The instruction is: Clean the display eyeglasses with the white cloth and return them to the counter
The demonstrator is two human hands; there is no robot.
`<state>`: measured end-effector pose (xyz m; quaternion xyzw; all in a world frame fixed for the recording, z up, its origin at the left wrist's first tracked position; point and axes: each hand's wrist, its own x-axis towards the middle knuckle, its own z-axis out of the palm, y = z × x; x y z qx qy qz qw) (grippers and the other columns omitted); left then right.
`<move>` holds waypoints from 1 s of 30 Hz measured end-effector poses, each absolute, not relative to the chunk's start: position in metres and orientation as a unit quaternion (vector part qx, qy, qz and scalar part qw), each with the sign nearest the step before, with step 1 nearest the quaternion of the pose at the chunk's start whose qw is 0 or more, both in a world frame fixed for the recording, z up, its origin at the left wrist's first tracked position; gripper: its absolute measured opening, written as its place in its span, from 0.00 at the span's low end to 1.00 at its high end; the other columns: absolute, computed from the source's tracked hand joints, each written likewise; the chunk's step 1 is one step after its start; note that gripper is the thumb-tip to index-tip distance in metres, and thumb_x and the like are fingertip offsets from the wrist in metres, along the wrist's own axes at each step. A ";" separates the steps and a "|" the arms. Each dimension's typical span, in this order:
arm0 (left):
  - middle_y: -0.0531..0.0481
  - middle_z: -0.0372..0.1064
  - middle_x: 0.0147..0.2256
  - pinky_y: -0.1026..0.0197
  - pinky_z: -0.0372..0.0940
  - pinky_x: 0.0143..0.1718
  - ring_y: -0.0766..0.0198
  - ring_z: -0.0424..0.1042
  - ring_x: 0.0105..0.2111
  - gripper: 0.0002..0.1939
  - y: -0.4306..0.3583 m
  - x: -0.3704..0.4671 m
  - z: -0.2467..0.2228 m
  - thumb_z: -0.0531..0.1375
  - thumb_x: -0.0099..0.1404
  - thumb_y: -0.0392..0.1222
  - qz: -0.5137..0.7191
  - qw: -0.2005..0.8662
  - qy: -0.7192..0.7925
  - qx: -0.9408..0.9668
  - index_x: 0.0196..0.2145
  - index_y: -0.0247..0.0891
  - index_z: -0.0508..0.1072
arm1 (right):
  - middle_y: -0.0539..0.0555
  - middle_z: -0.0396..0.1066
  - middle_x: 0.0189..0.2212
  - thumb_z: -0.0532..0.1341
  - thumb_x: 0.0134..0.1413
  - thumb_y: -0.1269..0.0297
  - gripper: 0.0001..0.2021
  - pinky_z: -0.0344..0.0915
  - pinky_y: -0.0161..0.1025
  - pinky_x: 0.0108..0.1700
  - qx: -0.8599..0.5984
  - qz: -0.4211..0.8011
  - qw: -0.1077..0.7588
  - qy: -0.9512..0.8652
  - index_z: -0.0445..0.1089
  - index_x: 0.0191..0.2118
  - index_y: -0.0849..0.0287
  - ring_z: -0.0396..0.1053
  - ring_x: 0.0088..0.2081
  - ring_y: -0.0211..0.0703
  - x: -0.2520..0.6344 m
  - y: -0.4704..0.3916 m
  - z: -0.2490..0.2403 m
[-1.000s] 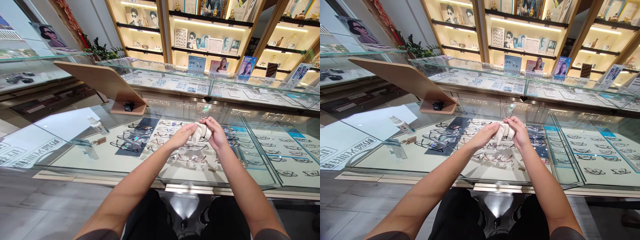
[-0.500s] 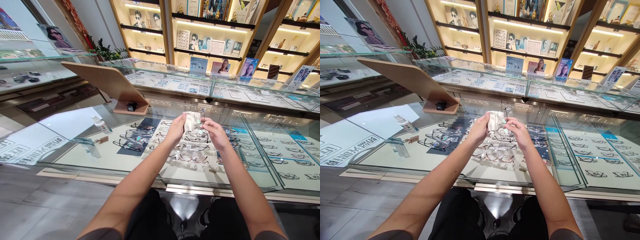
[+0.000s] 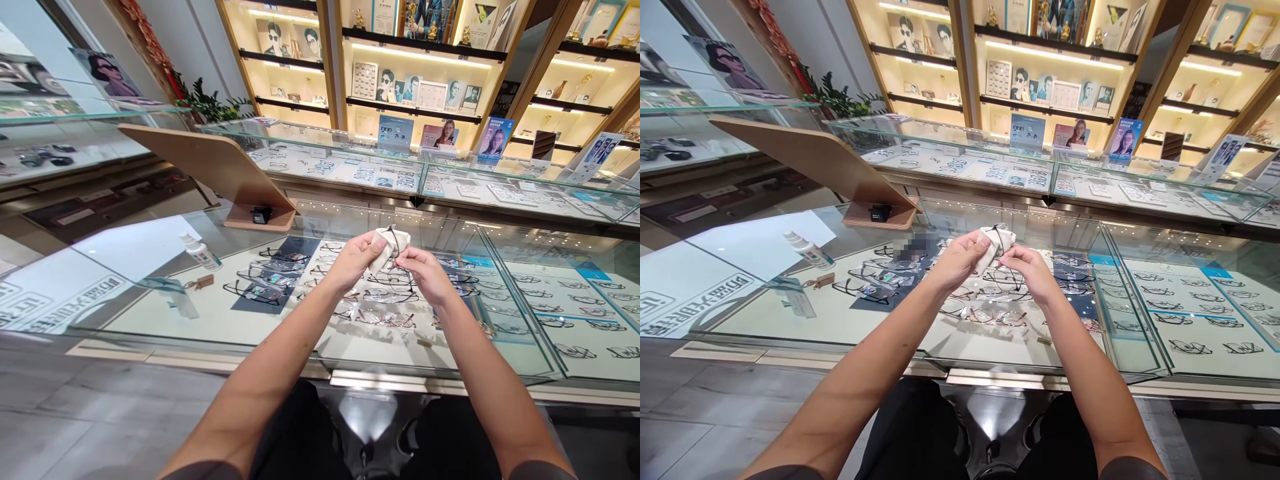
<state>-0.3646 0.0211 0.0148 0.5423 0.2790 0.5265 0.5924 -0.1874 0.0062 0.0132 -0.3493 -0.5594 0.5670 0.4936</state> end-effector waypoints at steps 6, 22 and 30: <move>0.53 0.73 0.28 0.66 0.60 0.26 0.69 0.66 0.25 0.30 0.010 -0.365 0.022 0.81 0.43 0.56 0.535 0.551 0.314 0.559 0.35 0.35 0.77 | 0.49 0.77 0.32 0.77 0.41 0.50 0.17 0.65 0.43 0.52 -0.323 0.616 0.459 -0.552 0.78 0.33 0.55 0.70 0.39 0.43 -0.195 -0.003 0.010; 0.51 0.72 0.26 0.66 0.56 0.22 0.70 0.63 0.21 0.28 0.019 -0.375 0.019 0.78 0.50 0.62 0.519 0.587 0.253 0.567 0.35 0.35 0.79 | 0.48 0.72 0.30 0.75 0.46 0.48 0.18 0.62 0.40 0.48 -0.303 0.588 0.488 -0.570 0.72 0.27 0.56 0.67 0.37 0.40 -0.190 -0.004 0.018; 0.52 0.74 0.26 0.67 0.63 0.25 0.69 0.68 0.23 0.29 0.013 -0.366 0.019 0.83 0.40 0.54 0.560 0.565 0.273 0.541 0.31 0.35 0.75 | 0.50 0.75 0.32 0.77 0.43 0.47 0.19 0.65 0.43 0.52 -0.291 0.634 0.456 -0.553 0.77 0.33 0.56 0.69 0.39 0.42 -0.200 -0.007 0.012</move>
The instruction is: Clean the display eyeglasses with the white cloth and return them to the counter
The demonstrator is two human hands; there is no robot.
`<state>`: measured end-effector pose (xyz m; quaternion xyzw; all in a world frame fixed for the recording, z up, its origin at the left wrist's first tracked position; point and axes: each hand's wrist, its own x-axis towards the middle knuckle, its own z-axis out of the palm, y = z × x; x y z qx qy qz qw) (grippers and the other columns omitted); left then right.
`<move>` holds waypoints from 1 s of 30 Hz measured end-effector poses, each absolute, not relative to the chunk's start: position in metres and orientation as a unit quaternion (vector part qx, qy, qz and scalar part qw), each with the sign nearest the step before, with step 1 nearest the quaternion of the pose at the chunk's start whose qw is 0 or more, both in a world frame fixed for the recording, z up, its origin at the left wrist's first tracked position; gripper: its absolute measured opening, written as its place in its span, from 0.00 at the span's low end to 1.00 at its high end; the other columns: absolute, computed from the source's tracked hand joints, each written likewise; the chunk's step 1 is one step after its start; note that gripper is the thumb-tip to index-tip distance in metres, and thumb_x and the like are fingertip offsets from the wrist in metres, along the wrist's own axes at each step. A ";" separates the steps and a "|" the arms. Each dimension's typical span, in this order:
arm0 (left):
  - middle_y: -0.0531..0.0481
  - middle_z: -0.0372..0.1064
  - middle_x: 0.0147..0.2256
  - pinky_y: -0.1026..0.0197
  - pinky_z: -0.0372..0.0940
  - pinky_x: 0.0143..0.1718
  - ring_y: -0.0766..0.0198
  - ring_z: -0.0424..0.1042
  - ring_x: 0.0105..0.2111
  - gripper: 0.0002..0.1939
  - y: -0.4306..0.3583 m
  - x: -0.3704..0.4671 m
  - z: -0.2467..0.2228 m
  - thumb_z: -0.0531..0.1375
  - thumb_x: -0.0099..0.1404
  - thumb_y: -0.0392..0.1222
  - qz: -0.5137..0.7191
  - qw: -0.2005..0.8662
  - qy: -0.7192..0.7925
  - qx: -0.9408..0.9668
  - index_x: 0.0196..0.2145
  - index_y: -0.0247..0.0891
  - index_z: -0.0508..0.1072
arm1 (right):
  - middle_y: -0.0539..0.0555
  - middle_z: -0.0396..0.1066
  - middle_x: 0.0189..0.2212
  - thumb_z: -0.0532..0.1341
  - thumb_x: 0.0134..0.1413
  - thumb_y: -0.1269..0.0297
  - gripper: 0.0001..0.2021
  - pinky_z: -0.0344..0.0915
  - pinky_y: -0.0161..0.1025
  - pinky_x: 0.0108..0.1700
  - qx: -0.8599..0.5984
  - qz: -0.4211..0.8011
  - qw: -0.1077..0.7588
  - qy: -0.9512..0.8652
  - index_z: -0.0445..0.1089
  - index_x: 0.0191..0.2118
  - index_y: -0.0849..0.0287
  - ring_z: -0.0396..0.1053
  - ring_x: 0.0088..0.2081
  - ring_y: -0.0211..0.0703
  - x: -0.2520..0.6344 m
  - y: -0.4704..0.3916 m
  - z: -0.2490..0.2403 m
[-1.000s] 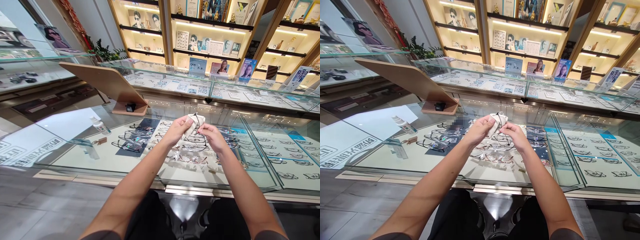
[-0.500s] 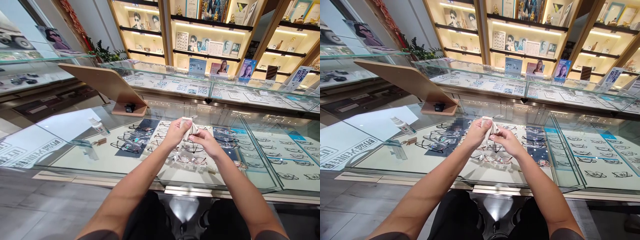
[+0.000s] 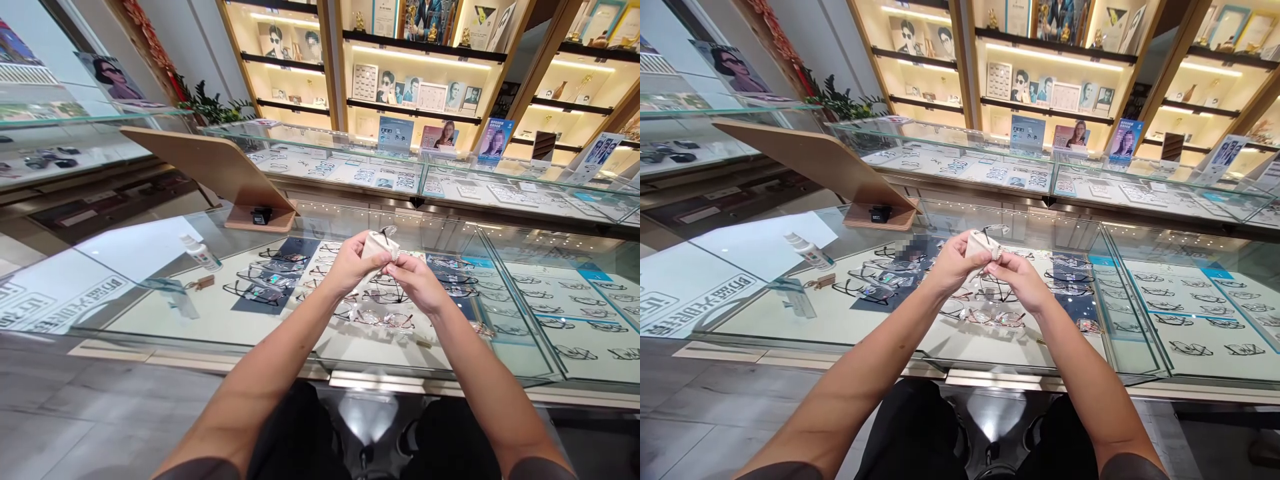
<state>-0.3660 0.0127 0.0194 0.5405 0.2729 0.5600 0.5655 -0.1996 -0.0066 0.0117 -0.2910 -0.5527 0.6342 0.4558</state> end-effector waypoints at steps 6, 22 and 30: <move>0.55 0.69 0.21 0.68 0.57 0.20 0.72 0.62 0.19 0.32 0.011 -0.363 0.017 0.78 0.45 0.65 0.606 0.517 0.305 0.522 0.26 0.36 0.72 | 0.50 0.74 0.34 0.75 0.47 0.41 0.23 0.66 0.42 0.50 -0.274 0.610 0.444 -0.596 0.77 0.37 0.55 0.68 0.39 0.42 -0.205 -0.008 0.008; 0.58 0.66 0.25 0.68 0.61 0.25 0.70 0.67 0.25 0.27 0.042 -0.379 0.013 0.77 0.51 0.57 0.666 0.535 0.293 0.430 0.40 0.40 0.72 | 0.53 0.77 0.40 0.77 0.44 0.45 0.21 0.65 0.44 0.57 -0.273 0.605 0.526 -0.532 0.72 0.32 0.53 0.72 0.47 0.45 -0.183 0.005 0.020; 0.56 0.62 0.22 0.63 0.57 0.26 0.68 0.60 0.23 0.28 0.026 -0.376 0.017 0.74 0.55 0.62 0.628 0.341 0.361 0.599 0.22 0.40 0.65 | 0.50 0.75 0.30 0.75 0.49 0.43 0.21 0.66 0.43 0.52 -0.283 0.576 0.508 -0.574 0.72 0.31 0.54 0.72 0.40 0.43 -0.170 0.006 0.030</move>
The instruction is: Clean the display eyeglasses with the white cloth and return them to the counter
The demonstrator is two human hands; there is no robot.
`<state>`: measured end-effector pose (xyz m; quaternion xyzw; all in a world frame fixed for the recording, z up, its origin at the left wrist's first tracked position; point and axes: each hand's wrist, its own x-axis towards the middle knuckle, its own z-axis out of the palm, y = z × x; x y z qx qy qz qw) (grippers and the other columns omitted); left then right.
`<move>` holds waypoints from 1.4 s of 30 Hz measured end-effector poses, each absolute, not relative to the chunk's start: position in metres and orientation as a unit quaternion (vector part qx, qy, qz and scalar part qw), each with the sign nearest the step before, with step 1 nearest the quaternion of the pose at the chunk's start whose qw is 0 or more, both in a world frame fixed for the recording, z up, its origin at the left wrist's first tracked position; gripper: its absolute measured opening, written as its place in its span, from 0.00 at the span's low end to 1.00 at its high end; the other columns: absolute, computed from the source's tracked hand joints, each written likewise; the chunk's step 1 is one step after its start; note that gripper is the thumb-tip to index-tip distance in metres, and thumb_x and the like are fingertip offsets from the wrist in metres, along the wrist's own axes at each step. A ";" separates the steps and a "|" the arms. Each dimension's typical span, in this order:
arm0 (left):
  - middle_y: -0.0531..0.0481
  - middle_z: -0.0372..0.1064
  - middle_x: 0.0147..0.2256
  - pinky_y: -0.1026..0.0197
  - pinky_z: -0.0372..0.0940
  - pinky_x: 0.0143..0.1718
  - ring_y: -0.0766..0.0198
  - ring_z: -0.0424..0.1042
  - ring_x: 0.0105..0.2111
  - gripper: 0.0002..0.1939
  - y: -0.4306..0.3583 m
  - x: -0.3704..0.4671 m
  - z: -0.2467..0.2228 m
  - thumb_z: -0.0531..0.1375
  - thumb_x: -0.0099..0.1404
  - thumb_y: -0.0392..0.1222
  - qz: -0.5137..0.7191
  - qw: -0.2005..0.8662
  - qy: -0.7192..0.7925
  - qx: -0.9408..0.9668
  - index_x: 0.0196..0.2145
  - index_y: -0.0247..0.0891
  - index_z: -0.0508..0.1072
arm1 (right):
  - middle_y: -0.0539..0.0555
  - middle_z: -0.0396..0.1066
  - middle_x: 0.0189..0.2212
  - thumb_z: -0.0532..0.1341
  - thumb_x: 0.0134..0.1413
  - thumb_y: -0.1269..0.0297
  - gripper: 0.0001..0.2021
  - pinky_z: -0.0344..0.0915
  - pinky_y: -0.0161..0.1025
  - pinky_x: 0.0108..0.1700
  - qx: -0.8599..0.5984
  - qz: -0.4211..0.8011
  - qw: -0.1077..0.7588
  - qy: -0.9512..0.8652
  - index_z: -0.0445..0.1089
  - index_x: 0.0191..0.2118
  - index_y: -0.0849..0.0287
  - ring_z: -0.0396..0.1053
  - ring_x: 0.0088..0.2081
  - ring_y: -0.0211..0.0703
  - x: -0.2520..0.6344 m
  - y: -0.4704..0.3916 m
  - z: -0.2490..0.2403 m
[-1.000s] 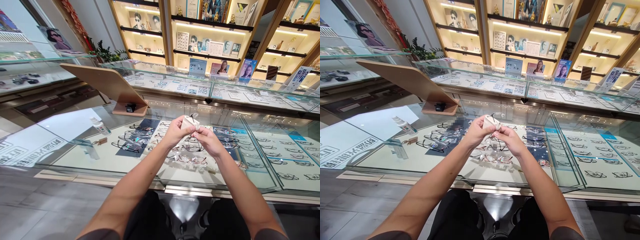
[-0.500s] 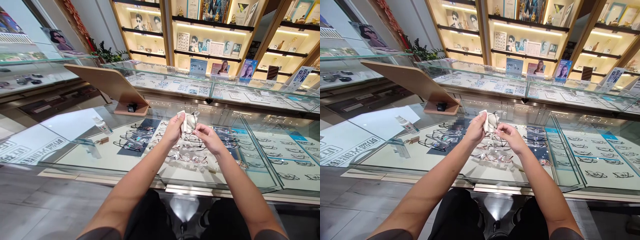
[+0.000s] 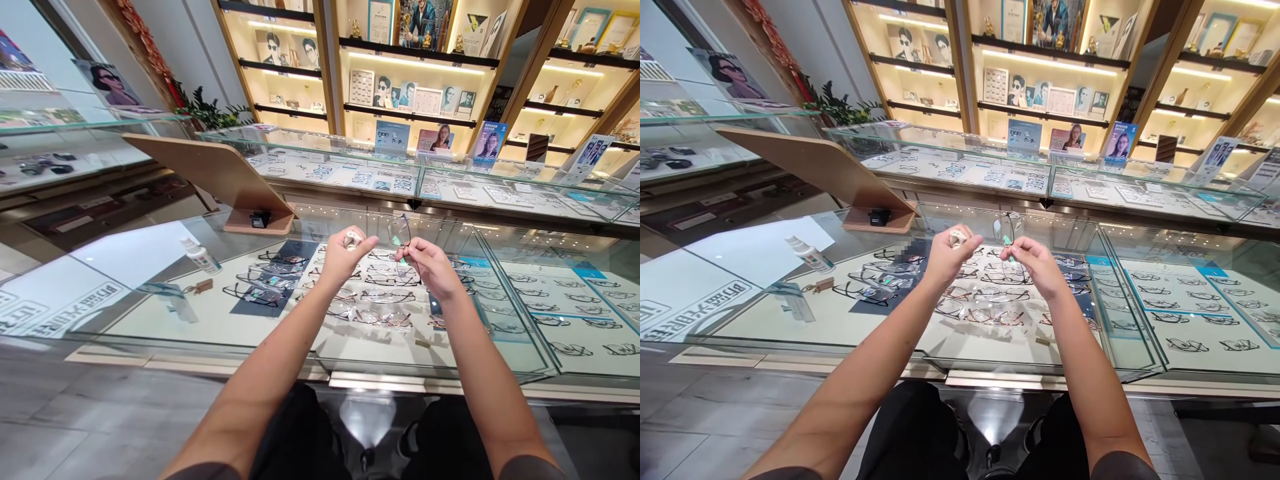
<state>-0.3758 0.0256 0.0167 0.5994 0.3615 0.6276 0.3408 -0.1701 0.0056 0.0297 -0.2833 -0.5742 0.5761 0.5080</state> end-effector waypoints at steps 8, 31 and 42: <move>0.40 0.80 0.47 0.56 0.71 0.43 0.55 0.77 0.44 0.37 0.023 -0.370 0.004 0.78 0.51 0.61 0.620 0.078 0.273 0.732 0.54 0.40 0.78 | 0.51 0.75 0.28 0.73 0.52 0.44 0.21 0.65 0.42 0.46 -0.303 0.565 0.403 -0.653 0.73 0.29 0.57 0.71 0.34 0.42 -0.150 0.003 0.041; 0.43 0.78 0.47 0.50 0.72 0.53 0.48 0.76 0.53 0.37 0.034 -0.398 0.124 0.79 0.47 0.64 0.653 -0.008 0.258 0.712 0.49 0.43 0.79 | 0.48 0.79 0.37 0.67 0.63 0.50 0.15 0.70 0.45 0.51 -0.286 0.291 0.432 -0.804 0.77 0.38 0.58 0.77 0.42 0.36 -0.113 0.027 0.196; 0.46 0.78 0.45 0.48 0.74 0.51 0.49 0.75 0.50 0.31 -0.011 -0.393 0.150 0.77 0.52 0.64 0.713 -0.133 0.260 0.638 0.48 0.46 0.78 | 0.56 0.71 0.59 0.72 0.57 0.54 0.27 0.69 0.56 0.62 -0.348 -0.016 0.563 -0.750 0.69 0.60 0.48 0.71 0.61 0.55 -0.159 -0.064 0.155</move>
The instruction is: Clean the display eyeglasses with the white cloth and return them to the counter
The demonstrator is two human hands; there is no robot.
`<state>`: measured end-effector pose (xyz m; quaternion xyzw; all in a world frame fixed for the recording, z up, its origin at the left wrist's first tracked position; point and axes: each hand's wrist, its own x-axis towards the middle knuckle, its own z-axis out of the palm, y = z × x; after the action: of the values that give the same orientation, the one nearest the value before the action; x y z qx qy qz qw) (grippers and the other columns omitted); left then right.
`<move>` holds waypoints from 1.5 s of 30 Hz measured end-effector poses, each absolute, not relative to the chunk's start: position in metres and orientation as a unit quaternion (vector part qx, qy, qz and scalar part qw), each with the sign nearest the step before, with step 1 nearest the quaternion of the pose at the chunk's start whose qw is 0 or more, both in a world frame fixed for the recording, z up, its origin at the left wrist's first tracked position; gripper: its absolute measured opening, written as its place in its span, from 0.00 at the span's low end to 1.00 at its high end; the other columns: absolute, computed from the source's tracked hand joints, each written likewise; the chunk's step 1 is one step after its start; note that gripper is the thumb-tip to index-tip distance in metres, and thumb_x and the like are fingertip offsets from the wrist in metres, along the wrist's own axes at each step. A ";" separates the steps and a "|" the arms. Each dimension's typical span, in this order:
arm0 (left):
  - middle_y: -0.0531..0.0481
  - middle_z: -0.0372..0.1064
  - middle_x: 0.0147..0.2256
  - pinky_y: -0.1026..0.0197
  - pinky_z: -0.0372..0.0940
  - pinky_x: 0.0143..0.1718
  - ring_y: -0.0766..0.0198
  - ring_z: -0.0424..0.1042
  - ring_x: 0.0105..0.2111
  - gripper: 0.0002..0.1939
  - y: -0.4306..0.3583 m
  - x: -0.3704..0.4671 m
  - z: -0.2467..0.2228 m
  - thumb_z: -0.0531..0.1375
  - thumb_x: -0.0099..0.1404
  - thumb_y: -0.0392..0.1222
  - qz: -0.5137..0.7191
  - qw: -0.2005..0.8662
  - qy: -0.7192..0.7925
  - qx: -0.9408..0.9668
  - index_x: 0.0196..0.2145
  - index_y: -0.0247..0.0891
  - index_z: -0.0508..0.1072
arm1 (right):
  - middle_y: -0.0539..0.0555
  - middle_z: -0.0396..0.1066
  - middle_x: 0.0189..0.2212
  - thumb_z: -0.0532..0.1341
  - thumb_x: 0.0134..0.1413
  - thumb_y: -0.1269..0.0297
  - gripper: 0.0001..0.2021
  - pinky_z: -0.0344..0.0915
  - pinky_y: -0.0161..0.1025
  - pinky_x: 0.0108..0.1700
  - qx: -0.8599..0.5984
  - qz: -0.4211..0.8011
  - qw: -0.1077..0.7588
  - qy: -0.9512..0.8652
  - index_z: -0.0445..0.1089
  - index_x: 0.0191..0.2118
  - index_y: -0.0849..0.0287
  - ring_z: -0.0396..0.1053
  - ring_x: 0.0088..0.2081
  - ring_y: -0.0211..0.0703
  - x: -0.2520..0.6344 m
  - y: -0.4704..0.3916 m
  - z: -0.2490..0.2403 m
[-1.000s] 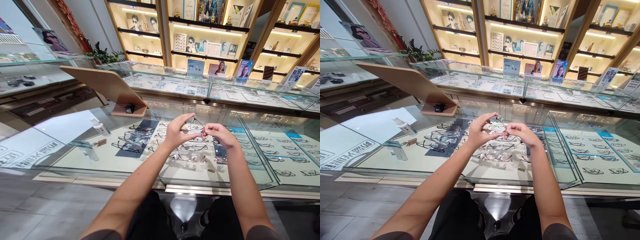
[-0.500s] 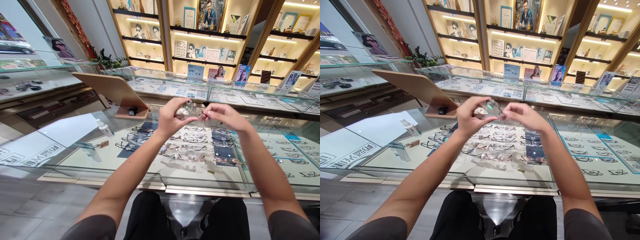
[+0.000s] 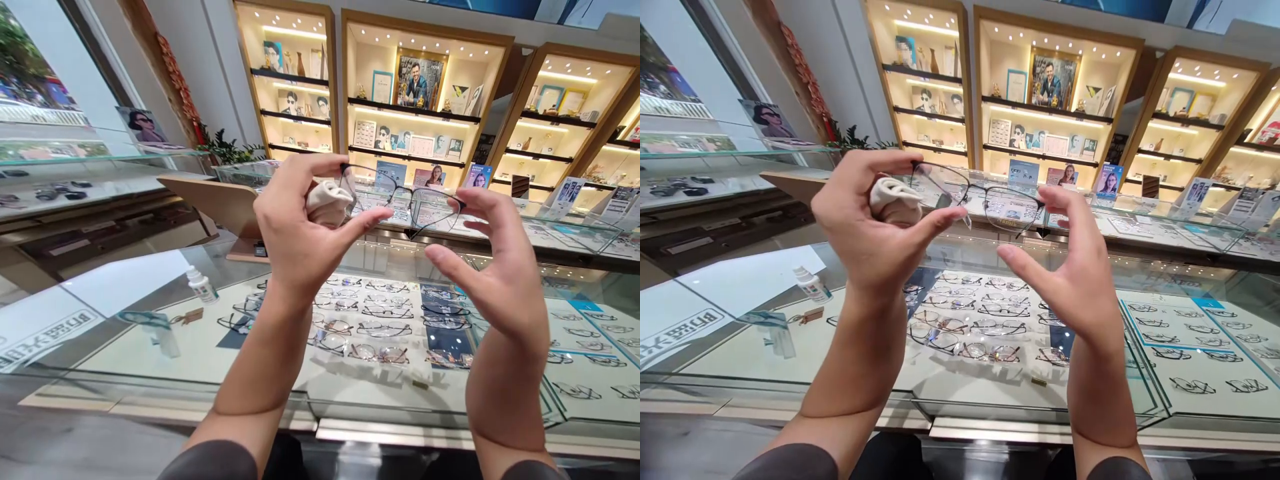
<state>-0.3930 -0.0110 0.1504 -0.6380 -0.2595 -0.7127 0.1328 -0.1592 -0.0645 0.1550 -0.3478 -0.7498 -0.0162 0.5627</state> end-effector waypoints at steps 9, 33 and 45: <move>0.47 0.76 0.42 0.49 0.74 0.50 0.47 0.74 0.53 0.26 -0.022 -0.381 0.142 0.77 0.55 0.58 -0.736 0.108 -0.255 -0.618 0.46 0.46 0.78 | 0.56 0.75 0.54 0.72 0.58 0.56 0.26 0.71 0.56 0.58 -0.344 -0.062 0.630 -0.694 0.71 0.60 0.52 0.74 0.53 0.52 -0.173 -0.058 0.147; 0.49 0.79 0.50 0.41 0.75 0.44 0.45 0.77 0.51 0.24 -0.006 -0.384 0.143 0.71 0.63 0.61 -0.693 0.129 -0.254 -0.662 0.54 0.55 0.79 | 0.55 0.76 0.52 0.68 0.61 0.47 0.22 0.74 0.56 0.56 -0.359 -0.045 0.615 -0.701 0.72 0.57 0.47 0.75 0.51 0.51 -0.156 -0.031 0.149; 0.47 0.78 0.47 0.42 0.73 0.51 0.48 0.77 0.49 0.28 -0.002 -0.375 0.138 0.69 0.63 0.66 -0.711 0.147 -0.265 -0.635 0.53 0.47 0.77 | 0.54 0.75 0.54 0.67 0.64 0.49 0.21 0.75 0.58 0.58 -0.339 -0.021 0.613 -0.714 0.70 0.59 0.44 0.75 0.55 0.52 -0.152 -0.026 0.148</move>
<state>-0.3754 -0.0016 0.1378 -0.6345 -0.2653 -0.7109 0.1470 -0.1518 -0.0261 0.1478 -0.3391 -0.7137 -0.0214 0.6125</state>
